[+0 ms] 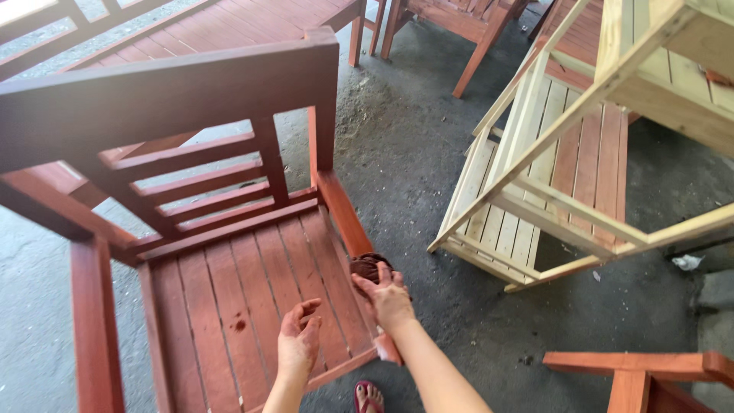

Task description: The person wipes a reddish-brown stain or finish onto a wooden chair using a cloth, working over the backrest slats, armrests, and seat slats. They reposition around the chair to reach different surfaces and rub the cloth across the wood to coat it evenly.

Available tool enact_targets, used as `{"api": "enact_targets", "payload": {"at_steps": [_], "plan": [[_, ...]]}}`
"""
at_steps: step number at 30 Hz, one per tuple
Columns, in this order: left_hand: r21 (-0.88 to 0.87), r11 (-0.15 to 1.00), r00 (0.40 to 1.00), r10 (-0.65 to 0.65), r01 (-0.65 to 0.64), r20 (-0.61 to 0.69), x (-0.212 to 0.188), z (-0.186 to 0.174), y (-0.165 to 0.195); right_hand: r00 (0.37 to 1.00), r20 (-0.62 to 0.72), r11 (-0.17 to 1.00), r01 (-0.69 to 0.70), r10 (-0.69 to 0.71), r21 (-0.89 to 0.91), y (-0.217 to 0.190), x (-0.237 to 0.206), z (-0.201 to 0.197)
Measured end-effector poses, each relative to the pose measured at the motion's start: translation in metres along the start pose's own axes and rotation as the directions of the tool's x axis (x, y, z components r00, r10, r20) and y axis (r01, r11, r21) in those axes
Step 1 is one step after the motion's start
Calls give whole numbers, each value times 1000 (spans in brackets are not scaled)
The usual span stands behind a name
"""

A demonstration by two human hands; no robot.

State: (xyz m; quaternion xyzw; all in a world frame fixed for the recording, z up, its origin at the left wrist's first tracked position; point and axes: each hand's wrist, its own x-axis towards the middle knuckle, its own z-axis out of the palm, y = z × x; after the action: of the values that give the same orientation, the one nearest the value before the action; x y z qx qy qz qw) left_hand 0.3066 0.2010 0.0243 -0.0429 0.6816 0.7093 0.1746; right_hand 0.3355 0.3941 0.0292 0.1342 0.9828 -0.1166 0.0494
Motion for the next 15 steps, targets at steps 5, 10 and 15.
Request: {"api": "enact_targets", "payload": {"at_steps": [5, 10, 15], "plan": [[18, 999, 999, 37, -38, 36, -54, -28, 1, 996, 70, 999, -52, 53, -13, 0, -81, 2], [156, 987, 999, -51, 49, 12, -94, -55, -2, 994, -110, 1000, 2, -1, 12, 1, -145, 10], [62, 997, 999, 41, -41, 3, -116, -73, -18, 989, -123, 997, -81, 81, 7, -2, -187, 29]]}}
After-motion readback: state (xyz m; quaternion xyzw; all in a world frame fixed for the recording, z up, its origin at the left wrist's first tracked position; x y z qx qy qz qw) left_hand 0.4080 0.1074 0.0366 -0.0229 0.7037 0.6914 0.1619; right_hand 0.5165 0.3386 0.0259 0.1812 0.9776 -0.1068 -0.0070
